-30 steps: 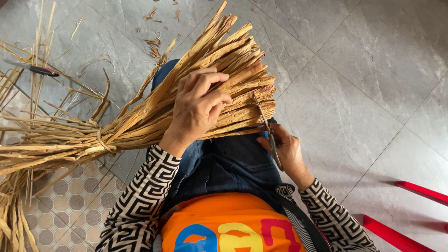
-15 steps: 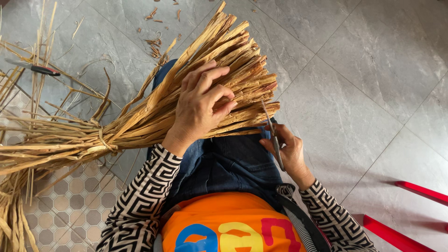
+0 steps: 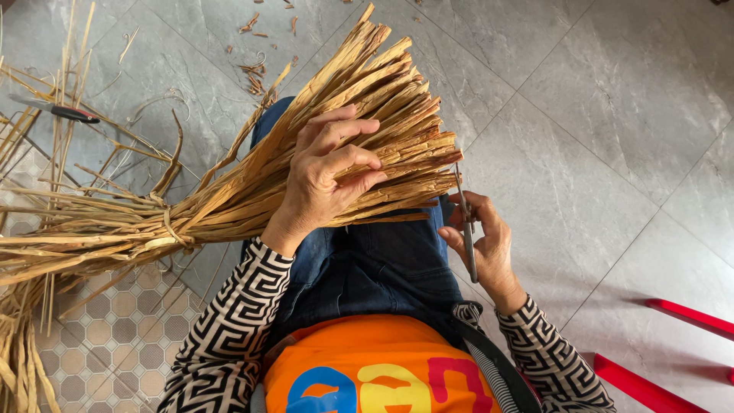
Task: The person gathers dried plant stalks, ties them into a bundle using a strip of material, and then uses scissors to trim the ends of the stalks to a uniform length. The person holds the bundle on their lap while cutting.
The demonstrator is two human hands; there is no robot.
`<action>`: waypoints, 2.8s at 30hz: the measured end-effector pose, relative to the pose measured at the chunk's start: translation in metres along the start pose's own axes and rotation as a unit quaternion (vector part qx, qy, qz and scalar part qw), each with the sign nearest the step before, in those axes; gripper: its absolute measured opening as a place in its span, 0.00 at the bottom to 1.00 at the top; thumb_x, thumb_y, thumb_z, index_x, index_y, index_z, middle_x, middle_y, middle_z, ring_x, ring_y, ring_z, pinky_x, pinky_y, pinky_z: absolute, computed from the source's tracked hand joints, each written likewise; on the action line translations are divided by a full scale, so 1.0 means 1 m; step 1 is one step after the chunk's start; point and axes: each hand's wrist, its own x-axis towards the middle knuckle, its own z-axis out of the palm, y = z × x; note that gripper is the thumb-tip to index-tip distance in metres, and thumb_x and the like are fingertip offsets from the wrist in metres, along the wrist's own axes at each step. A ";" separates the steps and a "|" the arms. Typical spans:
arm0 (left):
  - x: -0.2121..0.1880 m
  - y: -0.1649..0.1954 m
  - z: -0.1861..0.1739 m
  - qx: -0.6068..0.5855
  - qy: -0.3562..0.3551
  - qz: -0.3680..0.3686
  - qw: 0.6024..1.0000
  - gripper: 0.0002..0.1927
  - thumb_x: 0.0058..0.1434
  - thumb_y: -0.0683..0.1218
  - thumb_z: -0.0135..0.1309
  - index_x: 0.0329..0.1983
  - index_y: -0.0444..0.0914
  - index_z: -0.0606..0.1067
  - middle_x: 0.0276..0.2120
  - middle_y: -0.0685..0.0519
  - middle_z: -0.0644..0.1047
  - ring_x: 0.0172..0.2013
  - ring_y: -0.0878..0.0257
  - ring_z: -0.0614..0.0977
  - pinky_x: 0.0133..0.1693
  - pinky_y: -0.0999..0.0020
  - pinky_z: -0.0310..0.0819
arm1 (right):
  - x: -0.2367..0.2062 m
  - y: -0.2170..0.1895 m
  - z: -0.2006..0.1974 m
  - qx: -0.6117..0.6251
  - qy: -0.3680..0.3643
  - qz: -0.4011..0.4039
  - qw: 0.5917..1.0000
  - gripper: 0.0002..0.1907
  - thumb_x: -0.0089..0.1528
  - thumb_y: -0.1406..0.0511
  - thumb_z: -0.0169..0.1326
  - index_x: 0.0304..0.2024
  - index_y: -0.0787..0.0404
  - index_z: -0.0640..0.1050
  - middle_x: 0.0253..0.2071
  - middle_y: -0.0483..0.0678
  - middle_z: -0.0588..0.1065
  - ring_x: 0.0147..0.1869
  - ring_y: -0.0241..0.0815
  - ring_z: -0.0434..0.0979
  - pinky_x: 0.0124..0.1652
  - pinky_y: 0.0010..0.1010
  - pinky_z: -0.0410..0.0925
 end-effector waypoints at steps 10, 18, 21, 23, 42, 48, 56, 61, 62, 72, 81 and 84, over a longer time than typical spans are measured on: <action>-0.001 -0.001 0.002 0.012 -0.020 0.003 1.000 0.11 0.55 0.49 0.73 0.36 0.47 0.80 0.56 0.62 0.77 0.66 0.57 0.69 0.67 0.56 0.62 | 0.013 -0.003 0.000 -0.003 0.008 -0.028 1.000 0.33 0.59 0.46 0.64 0.55 0.62 0.75 0.34 0.43 0.77 0.39 0.35 0.78 0.42 0.28 0.73; -0.001 0.001 0.002 0.016 -0.027 0.002 1.000 0.11 0.56 0.49 0.72 0.36 0.47 0.80 0.55 0.63 0.77 0.66 0.57 0.69 0.68 0.56 0.61 | 0.011 0.003 0.003 0.043 0.018 0.028 0.999 0.23 0.57 0.58 0.68 0.49 0.61 0.78 0.24 0.39 0.74 0.27 0.27 0.73 0.29 0.19 0.67; -0.001 0.002 0.002 0.021 -0.027 0.003 0.999 0.11 0.56 0.49 0.72 0.36 0.47 0.80 0.55 0.63 0.77 0.66 0.57 0.69 0.68 0.56 0.61 | 0.009 0.004 0.002 0.063 0.016 0.038 0.997 0.21 0.57 0.61 0.68 0.49 0.62 0.78 0.26 0.38 0.74 0.28 0.24 0.73 0.29 0.18 0.68; -0.002 0.002 0.002 0.025 -0.029 0.005 0.999 0.11 0.57 0.49 0.72 0.36 0.47 0.80 0.55 0.62 0.77 0.65 0.57 0.70 0.67 0.56 0.61 | 0.008 0.004 0.002 0.065 0.012 0.051 0.997 0.20 0.57 0.61 0.68 0.48 0.62 0.78 0.23 0.37 0.73 0.27 0.23 0.72 0.28 0.17 0.66; -0.013 0.017 0.004 0.037 -0.109 0.019 0.993 0.10 0.62 0.53 0.65 0.35 0.44 0.79 0.49 0.59 0.82 0.54 0.64 0.80 0.67 0.55 0.61 | 0.019 -0.047 0.000 -0.136 -0.026 0.026 0.990 0.29 0.58 0.60 0.66 0.59 0.62 0.73 0.25 0.47 0.79 0.25 0.38 0.77 0.26 0.29 0.70; -0.014 0.030 -0.001 0.004 -0.093 0.026 0.995 0.06 0.64 0.48 0.63 0.40 0.42 0.80 0.47 0.56 0.83 0.51 0.62 0.82 0.64 0.56 0.68 | 0.022 -0.049 0.000 -0.244 -0.089 0.017 0.966 0.28 0.60 0.53 0.62 0.58 0.57 0.76 0.23 0.55 0.78 0.27 0.53 0.81 0.27 0.40 0.72; 0.021 0.009 -0.036 0.133 0.019 0.058 0.989 0.10 0.70 0.49 0.62 0.48 0.40 0.76 0.49 0.52 0.81 0.53 0.56 0.82 0.61 0.56 0.72 | 0.017 -0.038 0.004 -0.252 -0.101 0.030 0.962 0.28 0.59 0.54 0.62 0.59 0.57 0.76 0.24 0.55 0.79 0.27 0.55 0.81 0.27 0.42 0.72; 0.030 -0.012 -0.026 0.260 0.027 -0.041 0.964 0.26 0.59 0.58 0.66 0.51 0.37 0.74 0.54 0.43 0.76 0.54 0.46 0.78 0.56 0.48 0.68 | 0.015 -0.037 0.004 -0.252 -0.096 0.012 0.963 0.28 0.59 0.54 0.62 0.59 0.57 0.76 0.26 0.57 0.79 0.28 0.56 0.81 0.28 0.43 0.72; 0.028 -0.015 -0.024 0.235 0.016 -0.066 0.970 0.30 0.59 0.59 0.66 0.54 0.34 0.73 0.52 0.42 0.76 0.52 0.46 0.79 0.54 0.48 0.69 | 0.014 -0.037 0.004 -0.248 -0.095 0.005 0.964 0.28 0.59 0.54 0.62 0.59 0.57 0.76 0.26 0.57 0.79 0.29 0.57 0.81 0.28 0.43 0.72; 0.008 -0.016 -0.019 0.080 -0.024 -0.213 0.973 0.15 0.62 0.49 0.63 0.43 0.36 0.74 0.36 0.50 0.80 0.36 0.58 0.82 0.41 0.60 0.77 | 0.009 -0.023 0.005 -0.241 -0.111 0.011 0.964 0.29 0.59 0.55 0.63 0.59 0.61 0.75 0.24 0.55 0.80 0.26 0.52 0.82 0.26 0.39 0.72; -0.003 -0.006 -0.025 -0.006 -0.012 -0.145 0.989 0.14 0.61 0.45 0.66 0.39 0.35 0.72 0.34 0.50 0.79 0.35 0.59 0.82 0.39 0.64 0.77 | 0.005 -0.009 0.007 -0.238 -0.118 -0.006 0.964 0.29 0.59 0.56 0.63 0.59 0.64 0.75 0.25 0.53 0.81 0.23 0.44 0.82 0.24 0.34 0.73; -0.006 -0.006 -0.026 -0.058 -0.009 -0.167 0.984 0.14 0.61 0.44 0.66 0.41 0.34 0.73 0.35 0.50 0.80 0.36 0.60 0.83 0.40 0.66 0.78 | 0.004 -0.008 0.007 -0.226 -0.112 -0.019 0.967 0.29 0.59 0.57 0.63 0.59 0.64 0.74 0.26 0.52 0.81 0.24 0.44 0.82 0.25 0.33 0.74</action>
